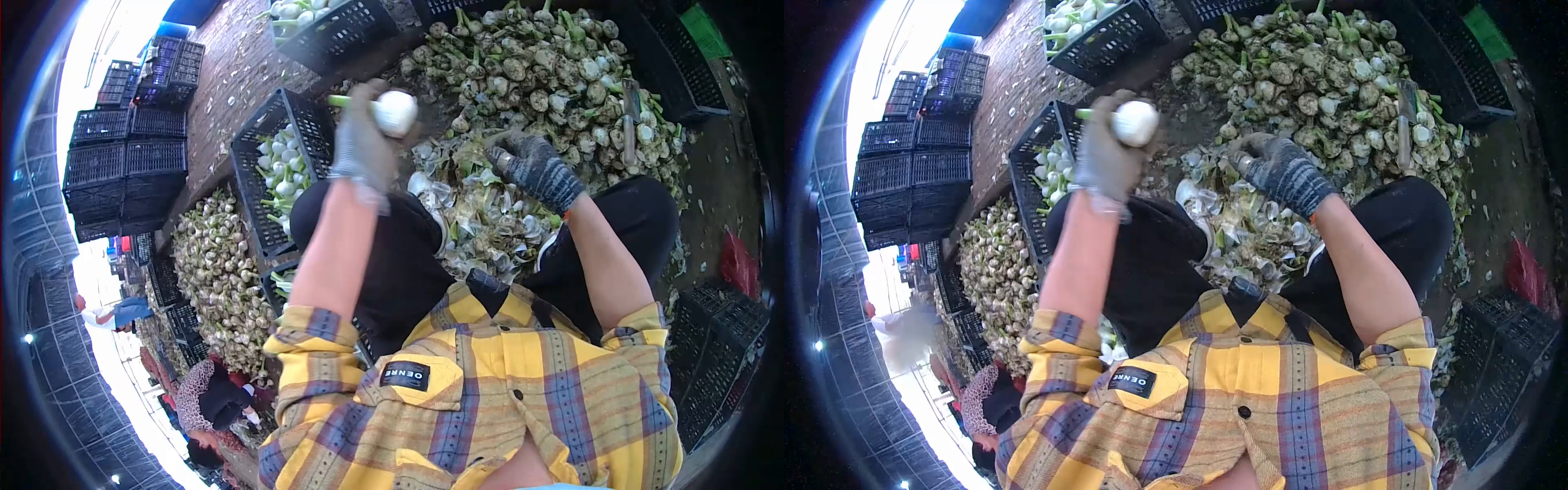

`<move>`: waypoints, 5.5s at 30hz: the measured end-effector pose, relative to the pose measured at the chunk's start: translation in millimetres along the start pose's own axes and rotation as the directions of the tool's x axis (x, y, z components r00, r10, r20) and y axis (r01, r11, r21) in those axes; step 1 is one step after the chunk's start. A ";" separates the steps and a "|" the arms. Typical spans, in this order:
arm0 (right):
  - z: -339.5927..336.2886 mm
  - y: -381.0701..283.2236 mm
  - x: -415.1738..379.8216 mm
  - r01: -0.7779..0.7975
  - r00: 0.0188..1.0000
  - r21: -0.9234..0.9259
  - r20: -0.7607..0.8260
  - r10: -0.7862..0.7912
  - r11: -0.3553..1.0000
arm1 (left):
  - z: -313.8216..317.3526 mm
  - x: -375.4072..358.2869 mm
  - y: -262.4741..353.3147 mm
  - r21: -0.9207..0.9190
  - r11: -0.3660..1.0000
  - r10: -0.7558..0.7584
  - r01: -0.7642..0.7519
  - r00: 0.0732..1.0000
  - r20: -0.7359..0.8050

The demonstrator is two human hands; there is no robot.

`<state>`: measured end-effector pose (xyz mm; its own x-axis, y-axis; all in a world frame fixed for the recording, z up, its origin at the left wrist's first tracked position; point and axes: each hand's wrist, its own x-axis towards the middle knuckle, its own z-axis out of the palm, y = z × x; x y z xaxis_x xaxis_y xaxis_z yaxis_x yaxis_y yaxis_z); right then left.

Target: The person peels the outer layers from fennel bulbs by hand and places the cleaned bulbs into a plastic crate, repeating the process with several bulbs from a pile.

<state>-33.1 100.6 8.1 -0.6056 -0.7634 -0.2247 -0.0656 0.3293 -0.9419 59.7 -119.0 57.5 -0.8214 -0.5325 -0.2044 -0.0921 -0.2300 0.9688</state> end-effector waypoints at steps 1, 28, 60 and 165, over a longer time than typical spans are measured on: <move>2.0 1.2 -1.3 0.033 0.999 -0.046 0.001 -0.033 0.998 | -18.1 -3.4 11.1 0.640 0.696 0.346 -0.326 0.933 0.098; -21.3 3.6 -31.2 0.231 0.969 -0.260 -0.021 -0.244 0.938 | 103.2 193.2 -201.1 0.343 0.939 -0.068 0.023 0.991 0.118; -31.6 15.7 -51.8 0.113 0.981 -0.385 -0.102 -0.164 0.916 | 99.3 71.3 -112.7 0.848 0.475 0.152 -0.233 0.971 0.182; -21.3 46.0 -26.7 0.221 0.971 -0.589 0.060 -0.230 0.778 | 75.0 -18.4 -66.9 -0.419 0.894 -0.223 0.159 0.969 -0.107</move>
<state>-36.8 147.9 -24.0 -0.5254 -0.8507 -0.0165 -0.6517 0.4148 -0.6350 38.7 -32.8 6.9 -0.7152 -0.5519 -0.4288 0.0228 -0.6317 0.7749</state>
